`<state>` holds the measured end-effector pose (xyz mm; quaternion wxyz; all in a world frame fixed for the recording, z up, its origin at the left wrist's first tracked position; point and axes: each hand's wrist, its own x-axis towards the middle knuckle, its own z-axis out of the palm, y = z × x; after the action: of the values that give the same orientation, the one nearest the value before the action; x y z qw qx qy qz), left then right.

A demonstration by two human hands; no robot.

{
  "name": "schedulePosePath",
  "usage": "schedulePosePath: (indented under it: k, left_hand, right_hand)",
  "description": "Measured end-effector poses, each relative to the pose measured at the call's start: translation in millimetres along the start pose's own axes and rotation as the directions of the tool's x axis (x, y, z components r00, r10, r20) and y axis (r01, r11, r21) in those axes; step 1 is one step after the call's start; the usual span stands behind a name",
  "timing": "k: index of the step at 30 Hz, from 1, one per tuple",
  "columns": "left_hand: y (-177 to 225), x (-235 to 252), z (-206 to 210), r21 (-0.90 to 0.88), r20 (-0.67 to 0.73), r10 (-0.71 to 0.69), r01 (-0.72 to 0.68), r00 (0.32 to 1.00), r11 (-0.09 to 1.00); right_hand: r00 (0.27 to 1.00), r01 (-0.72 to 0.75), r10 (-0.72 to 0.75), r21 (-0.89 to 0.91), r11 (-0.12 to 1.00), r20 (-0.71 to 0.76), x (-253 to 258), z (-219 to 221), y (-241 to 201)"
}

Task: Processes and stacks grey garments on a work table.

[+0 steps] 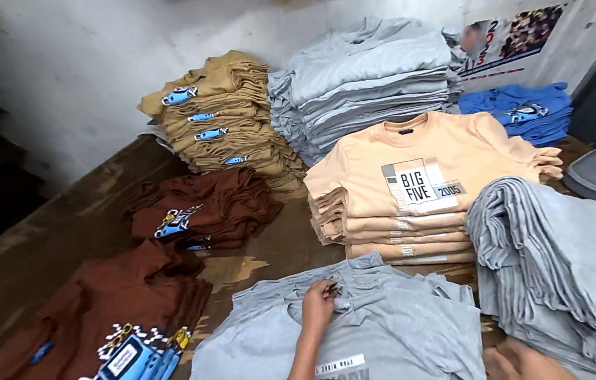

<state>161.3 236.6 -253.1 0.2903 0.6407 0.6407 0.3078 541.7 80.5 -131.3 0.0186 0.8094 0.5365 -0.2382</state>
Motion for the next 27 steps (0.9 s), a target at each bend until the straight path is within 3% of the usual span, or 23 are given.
schedulePosePath:
  k: [1,3,5,8,12,13,15,16,20,23,25,27]
  left_hand:
    - [-7,-3,5,0.005,-0.082,0.049,-0.049,0.995,0.999]
    - [-15,-13,15,-0.011,-0.187,0.084,-0.088,0.979,0.996]
    - [-20,-22,18,-0.044,-0.146,0.037,-0.043,0.989,0.998]
    - [-25,-21,20,-0.051,-0.066,-0.016,0.013,0.998,0.999]
    - [-19,-23,25,-0.094,-0.131,-0.042,0.030,0.991,0.995]
    - [-20,-25,28,-0.099,-0.163,-0.028,0.012,0.986,0.995]
    - [-25,-30,34,-0.092,-0.251,0.038,-0.063,0.967,0.994]
    - [-27,-32,37,-0.072,-0.298,0.081,-0.107,0.951,0.992]
    - [-38,-33,50,0.112,-0.503,0.260,-0.236,0.825,0.965]
    - [-43,-29,58,0.170,-0.601,0.312,-0.264,0.736,0.949]
    - [-44,-28,61,0.170,-0.621,0.324,-0.281,0.714,0.945]
    - [-45,-29,62,0.164,-0.618,0.323,-0.284,0.717,0.945]
  right_hand:
    - [0.985,0.138,-0.136,0.017,0.990,-0.103,7,-3,-22]
    - [0.861,0.448,-0.417,0.044,0.893,-0.292,32,3,-63]
    - [0.720,0.661,-0.607,0.064,0.748,-0.335,66,17,-106]
    - [0.564,0.820,-0.792,0.044,0.571,-0.233,109,35,-175]
    - [0.302,0.951,-0.953,-0.060,0.303,-0.025,151,68,-245]
    - [0.272,0.961,-0.959,-0.077,0.267,0.079,158,75,-257]
    - [0.284,0.959,-0.910,-0.102,0.265,0.302,168,80,-274]
    - [0.290,0.957,-0.893,-0.093,0.274,0.345,174,82,-279]
    - [0.292,0.948,-0.937,0.069,0.310,0.191,192,84,-271]
    - [0.428,0.876,-0.903,0.230,0.425,0.036,189,92,-259]
    - [0.491,0.828,-0.871,0.315,0.464,-0.006,185,94,-254]
    - [0.464,0.831,-0.885,0.325,0.452,0.045,180,92,-250]
